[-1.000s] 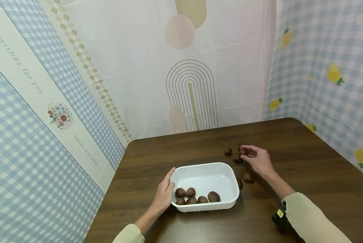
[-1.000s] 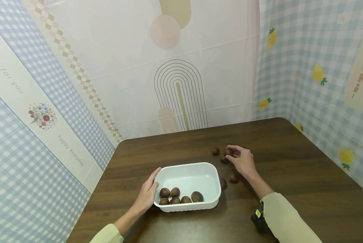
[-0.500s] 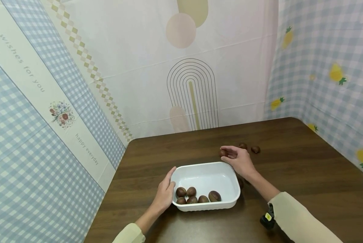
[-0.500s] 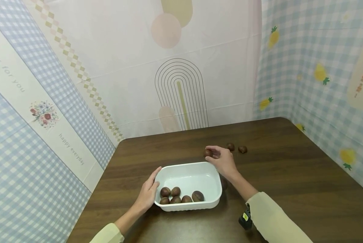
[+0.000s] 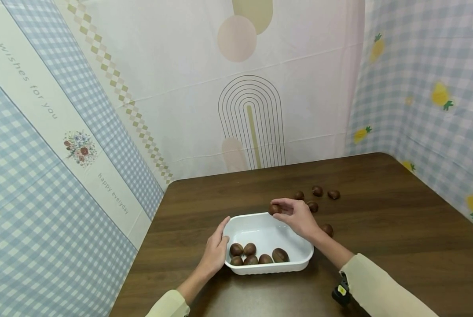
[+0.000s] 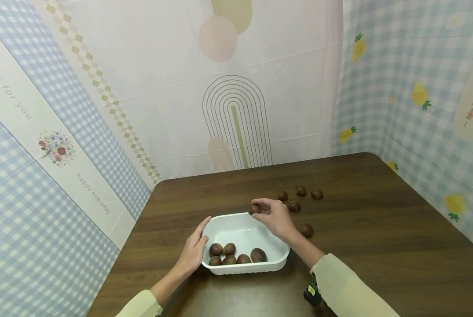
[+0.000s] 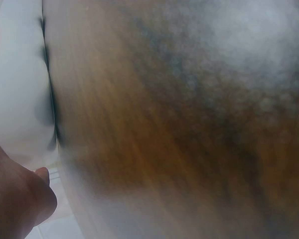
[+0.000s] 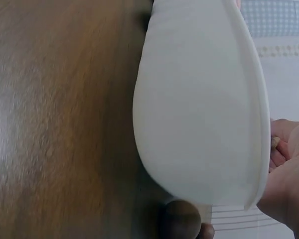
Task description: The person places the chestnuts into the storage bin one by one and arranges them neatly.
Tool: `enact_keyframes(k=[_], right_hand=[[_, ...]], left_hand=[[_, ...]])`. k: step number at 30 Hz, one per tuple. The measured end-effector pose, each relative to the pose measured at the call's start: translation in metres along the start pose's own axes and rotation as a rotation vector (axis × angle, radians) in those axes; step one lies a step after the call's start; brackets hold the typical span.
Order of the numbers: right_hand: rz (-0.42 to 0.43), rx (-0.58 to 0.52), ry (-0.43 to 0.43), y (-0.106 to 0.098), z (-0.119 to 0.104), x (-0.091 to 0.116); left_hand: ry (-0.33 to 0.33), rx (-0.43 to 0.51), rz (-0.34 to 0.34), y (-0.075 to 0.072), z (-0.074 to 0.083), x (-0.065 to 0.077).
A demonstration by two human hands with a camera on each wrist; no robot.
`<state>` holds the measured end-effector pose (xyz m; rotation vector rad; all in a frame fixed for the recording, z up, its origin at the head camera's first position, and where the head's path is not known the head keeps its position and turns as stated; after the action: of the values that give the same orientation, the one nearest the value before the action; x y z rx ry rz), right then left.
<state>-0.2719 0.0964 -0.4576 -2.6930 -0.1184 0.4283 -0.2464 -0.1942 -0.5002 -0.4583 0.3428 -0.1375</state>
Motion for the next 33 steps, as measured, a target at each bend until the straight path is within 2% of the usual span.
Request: enact_keyframes(k=[17, 27, 33], right_hand=[[-0.111, -0.014, 0.001, 0.031, -0.010, 0.007], [-0.218, -0.073, -0.063, 0.044, -0.004, 0.011], [-0.269, -0.093, -0.007, 0.045, -0.005, 0.012]], left_hand=[[-0.003, -0.006, -0.007, -0.003, 0.002, 0.001], [-0.007, -0.005, -0.006, -0.003, 0.002, 0.001], [-0.007, 0.003, -0.004, -0.002, 0.003, 0.001]])
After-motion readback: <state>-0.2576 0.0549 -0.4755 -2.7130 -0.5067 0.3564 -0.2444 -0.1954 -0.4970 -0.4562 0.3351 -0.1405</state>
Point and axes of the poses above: each hand's wrist, its own x-axis away from the middle knuckle, its own y-axis out of the palm, z = x × y, the point moved 1 cm from there along -x, towards the middle knuckle, and after that the axes turned 4 degrees about x, right-handed, at the moved point
